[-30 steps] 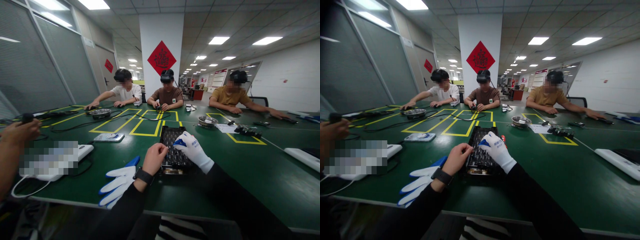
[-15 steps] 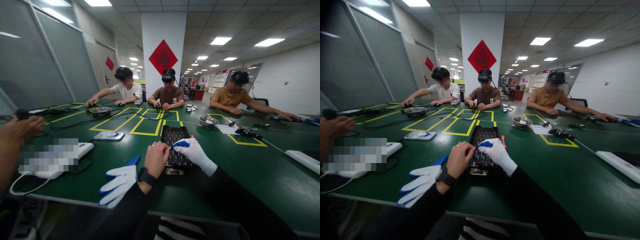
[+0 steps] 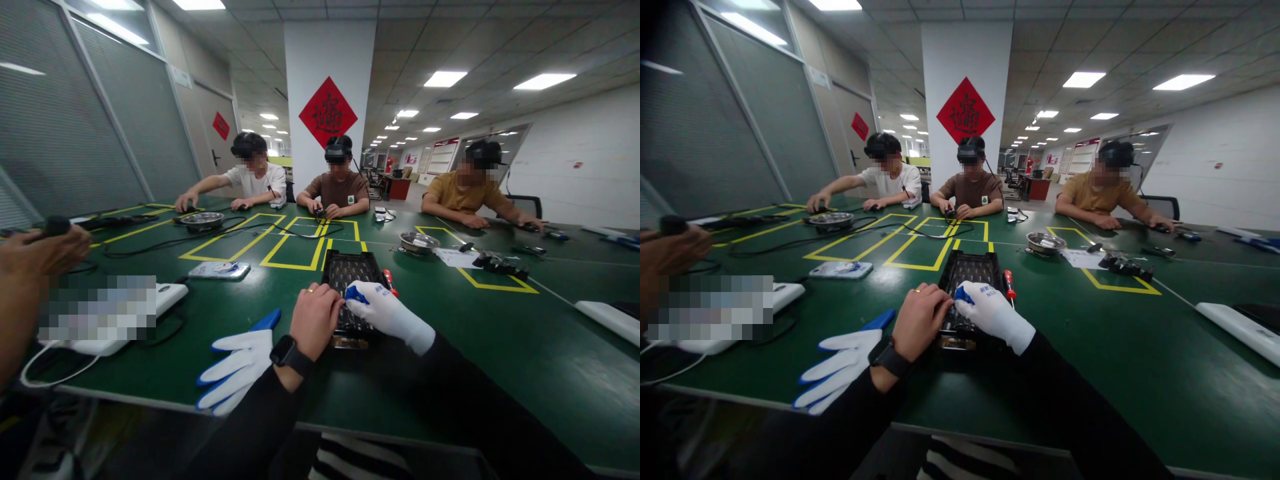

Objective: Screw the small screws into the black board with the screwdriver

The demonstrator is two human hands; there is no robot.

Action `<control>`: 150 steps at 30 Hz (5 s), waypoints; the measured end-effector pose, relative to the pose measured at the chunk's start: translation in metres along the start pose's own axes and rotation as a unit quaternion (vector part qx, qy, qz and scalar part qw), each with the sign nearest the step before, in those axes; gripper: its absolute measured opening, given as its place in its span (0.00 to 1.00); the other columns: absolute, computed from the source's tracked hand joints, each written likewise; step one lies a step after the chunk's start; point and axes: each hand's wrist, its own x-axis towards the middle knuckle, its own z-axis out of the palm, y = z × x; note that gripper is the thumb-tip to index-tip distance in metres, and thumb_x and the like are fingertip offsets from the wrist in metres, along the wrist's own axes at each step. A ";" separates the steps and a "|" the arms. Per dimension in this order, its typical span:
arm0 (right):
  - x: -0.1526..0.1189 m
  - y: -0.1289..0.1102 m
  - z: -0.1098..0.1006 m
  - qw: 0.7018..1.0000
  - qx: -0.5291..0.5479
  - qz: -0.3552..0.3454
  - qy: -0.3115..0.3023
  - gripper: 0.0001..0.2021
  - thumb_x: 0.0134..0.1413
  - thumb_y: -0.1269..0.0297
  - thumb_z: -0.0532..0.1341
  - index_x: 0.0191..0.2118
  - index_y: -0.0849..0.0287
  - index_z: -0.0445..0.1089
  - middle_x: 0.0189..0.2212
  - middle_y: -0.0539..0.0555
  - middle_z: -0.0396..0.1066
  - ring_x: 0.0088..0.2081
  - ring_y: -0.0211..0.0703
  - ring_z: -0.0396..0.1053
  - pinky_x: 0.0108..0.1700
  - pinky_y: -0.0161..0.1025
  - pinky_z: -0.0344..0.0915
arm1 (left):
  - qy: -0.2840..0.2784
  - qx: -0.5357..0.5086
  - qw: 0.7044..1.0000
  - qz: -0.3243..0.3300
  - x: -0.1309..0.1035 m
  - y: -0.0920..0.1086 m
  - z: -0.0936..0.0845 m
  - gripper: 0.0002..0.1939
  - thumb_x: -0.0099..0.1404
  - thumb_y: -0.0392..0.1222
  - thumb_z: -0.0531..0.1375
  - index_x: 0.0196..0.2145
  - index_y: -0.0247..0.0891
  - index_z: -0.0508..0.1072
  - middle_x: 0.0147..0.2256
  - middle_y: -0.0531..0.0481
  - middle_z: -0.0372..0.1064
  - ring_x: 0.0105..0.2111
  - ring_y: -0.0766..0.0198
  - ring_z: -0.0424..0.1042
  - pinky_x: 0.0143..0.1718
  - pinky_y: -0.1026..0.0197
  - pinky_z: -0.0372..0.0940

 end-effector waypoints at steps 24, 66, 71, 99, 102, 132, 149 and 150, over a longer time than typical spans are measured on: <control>-0.014 0.022 -0.020 0.971 0.044 -0.022 -0.236 0.09 0.47 0.60 0.57 0.32 0.60 0.68 0.38 0.53 0.61 0.40 0.42 0.59 0.47 0.39 0.56 | 0.022 -0.066 0.994 -0.085 -0.044 -0.004 -0.003 0.11 0.64 0.41 0.46 0.35 0.39 0.66 0.31 0.50 0.66 0.31 0.64 0.65 0.33 0.62 0.58; -0.015 0.086 -0.019 0.906 -0.176 0.378 0.073 0.26 0.45 0.42 0.50 0.42 0.60 0.60 0.42 0.60 0.63 0.41 0.51 0.64 0.40 0.43 0.58 | 0.020 -0.090 0.991 -0.095 -0.042 0.013 -0.017 0.09 0.62 0.40 0.47 0.36 0.38 0.65 0.30 0.50 0.64 0.31 0.65 0.64 0.32 0.63 0.57; -0.013 0.089 -0.016 0.898 -0.163 0.409 0.023 0.27 0.47 0.39 0.44 0.39 0.58 0.60 0.40 0.60 0.66 0.42 0.54 0.65 0.39 0.44 0.58 | -0.029 -0.192 0.981 0.002 0.015 0.020 -0.053 0.11 0.61 0.44 0.48 0.34 0.37 0.67 0.25 0.53 0.63 0.27 0.67 0.62 0.29 0.65 0.56; 0.000 0.089 -0.041 0.847 0.298 0.365 0.245 0.20 0.53 0.46 0.45 0.34 0.59 0.60 0.27 0.56 0.70 0.17 0.32 0.60 0.18 0.31 0.55 | -0.118 -0.053 0.965 -0.229 0.107 -0.091 0.095 0.11 0.56 0.44 0.53 0.35 0.35 0.62 0.34 0.41 0.69 0.35 0.57 0.69 0.32 0.61 0.60; 0.009 0.080 -0.035 0.722 0.556 0.313 0.267 0.14 0.49 0.51 0.54 0.31 0.59 0.60 0.24 0.53 0.70 0.13 0.29 0.54 0.13 0.28 0.49 | -0.126 -0.039 0.963 -0.234 0.107 -0.087 0.096 0.10 0.57 0.40 0.52 0.37 0.35 0.63 0.37 0.39 0.69 0.38 0.56 0.69 0.35 0.60 0.61; 0.018 0.061 0.016 0.782 0.505 0.236 0.278 0.12 0.44 0.59 0.59 0.34 0.57 0.57 0.23 0.47 0.68 0.18 0.30 0.61 0.18 0.28 0.57 | 0.129 -0.165 0.943 -0.260 0.114 -0.122 0.092 0.18 0.55 0.43 0.50 0.13 0.36 0.49 0.14 0.57 0.43 0.18 0.72 0.46 0.20 0.67 0.44; 0.011 0.051 0.020 0.781 0.505 0.253 0.265 0.13 0.44 0.60 0.59 0.35 0.56 0.57 0.20 0.45 0.66 0.16 0.30 0.59 0.16 0.27 0.56 | -0.151 0.022 0.965 -0.213 0.097 -0.084 0.081 0.13 0.56 0.47 0.52 0.35 0.36 0.67 0.38 0.40 0.69 0.38 0.55 0.69 0.35 0.59 0.61; 0.010 0.048 0.020 0.784 0.505 0.248 0.263 0.13 0.44 0.60 0.59 0.36 0.56 0.57 0.20 0.45 0.66 0.16 0.30 0.59 0.16 0.27 0.56 | -0.153 0.024 0.965 -0.213 0.097 -0.083 0.080 0.13 0.56 0.46 0.52 0.36 0.37 0.67 0.38 0.41 0.69 0.38 0.56 0.68 0.35 0.59 0.61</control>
